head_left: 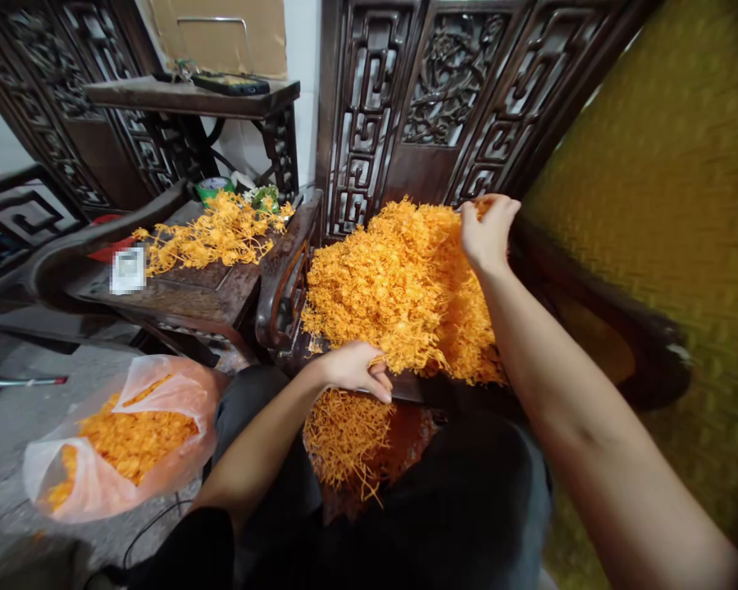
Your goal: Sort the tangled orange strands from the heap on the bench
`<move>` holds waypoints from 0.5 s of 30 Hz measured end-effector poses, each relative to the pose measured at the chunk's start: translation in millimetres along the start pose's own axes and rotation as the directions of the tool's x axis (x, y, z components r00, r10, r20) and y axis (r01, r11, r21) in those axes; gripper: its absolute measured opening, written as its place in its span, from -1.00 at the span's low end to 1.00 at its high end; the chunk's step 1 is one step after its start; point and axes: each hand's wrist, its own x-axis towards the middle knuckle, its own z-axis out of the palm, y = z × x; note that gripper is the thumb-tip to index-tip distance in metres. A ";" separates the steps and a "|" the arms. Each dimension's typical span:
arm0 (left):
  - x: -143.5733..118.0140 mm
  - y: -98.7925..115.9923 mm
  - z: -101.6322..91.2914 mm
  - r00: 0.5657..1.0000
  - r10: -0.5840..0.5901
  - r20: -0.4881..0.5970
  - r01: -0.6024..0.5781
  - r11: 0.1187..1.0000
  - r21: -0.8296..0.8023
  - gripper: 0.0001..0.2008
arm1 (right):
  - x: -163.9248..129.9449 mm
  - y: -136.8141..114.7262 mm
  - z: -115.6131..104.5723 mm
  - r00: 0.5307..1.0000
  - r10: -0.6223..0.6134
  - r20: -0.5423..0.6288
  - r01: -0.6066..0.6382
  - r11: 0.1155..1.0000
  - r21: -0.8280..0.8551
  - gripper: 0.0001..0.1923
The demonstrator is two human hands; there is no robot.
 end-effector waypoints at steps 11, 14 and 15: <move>0.6 19.4 -14.9 0.970 0.167 -0.175 -0.220 0.913 -0.345 -0.49 | 10.0 13.1 56.9 0.805 0.166 0.569 0.193 0.835 -0.516 -0.14; -2.2 22.8 -17.9 0.957 0.226 -0.181 -0.283 0.863 -0.418 -0.41 | 17.6 7.3 53.0 0.828 0.157 0.538 0.179 0.836 -0.520 -0.17; -3.2 23.3 -18.4 0.957 0.245 -0.156 -0.290 0.838 -0.462 -0.39 | 21.6 2.5 48.0 0.843 0.134 0.521 0.187 0.835 -0.517 -0.20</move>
